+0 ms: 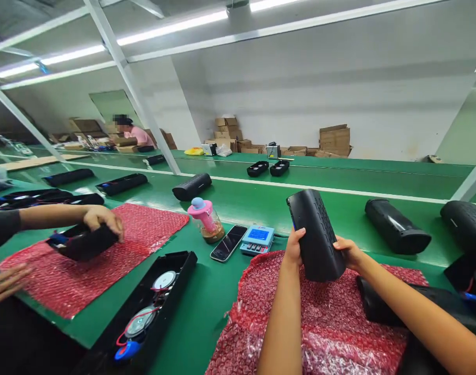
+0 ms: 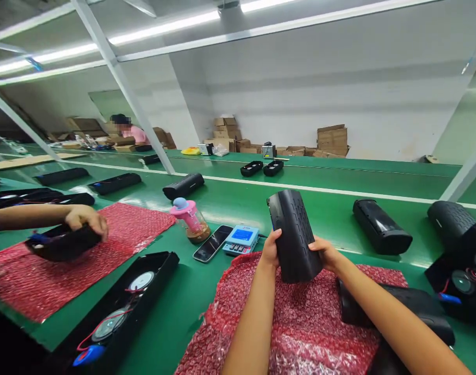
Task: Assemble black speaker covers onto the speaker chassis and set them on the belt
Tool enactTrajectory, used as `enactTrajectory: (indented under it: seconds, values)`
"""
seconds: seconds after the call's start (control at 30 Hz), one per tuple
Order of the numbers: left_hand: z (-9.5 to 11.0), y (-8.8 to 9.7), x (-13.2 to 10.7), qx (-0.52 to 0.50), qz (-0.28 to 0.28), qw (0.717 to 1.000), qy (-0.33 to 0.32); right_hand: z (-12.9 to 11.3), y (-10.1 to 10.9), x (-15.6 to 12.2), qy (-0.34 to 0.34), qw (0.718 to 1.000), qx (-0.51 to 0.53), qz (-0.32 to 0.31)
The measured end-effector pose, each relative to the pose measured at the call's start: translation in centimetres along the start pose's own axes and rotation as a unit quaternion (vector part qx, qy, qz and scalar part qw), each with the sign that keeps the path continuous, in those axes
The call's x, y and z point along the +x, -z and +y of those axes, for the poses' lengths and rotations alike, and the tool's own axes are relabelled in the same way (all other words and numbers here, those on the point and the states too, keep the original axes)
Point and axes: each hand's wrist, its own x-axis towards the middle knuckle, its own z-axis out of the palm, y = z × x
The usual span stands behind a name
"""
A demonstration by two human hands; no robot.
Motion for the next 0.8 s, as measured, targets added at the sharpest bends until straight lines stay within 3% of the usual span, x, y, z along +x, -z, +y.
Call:
enactTrajectory:
  seconds: [0.2,0.37,0.6,0.8]
  values:
    - [0.5,0.5,-0.2,0.087,-0.003,0.994,-0.063,0.0,-1.4,-0.1,0.118,0.989,0.086,-0.029]
    - [0.5,0.4,-0.3,0.169,-0.012,0.983,-0.074,1.6,-2.4,0.1,0.13,0.987,0.094,0.01]
    - [-0.3,0.0,0.0,0.217,-0.009,0.973,-0.085,2.8,-2.0,0.9,0.141,0.984,0.088,0.069]
    - [-1.1,0.0,0.5,0.238,0.009,0.966,-0.096,2.9,-1.7,1.0,0.125,0.985,0.093,0.074]
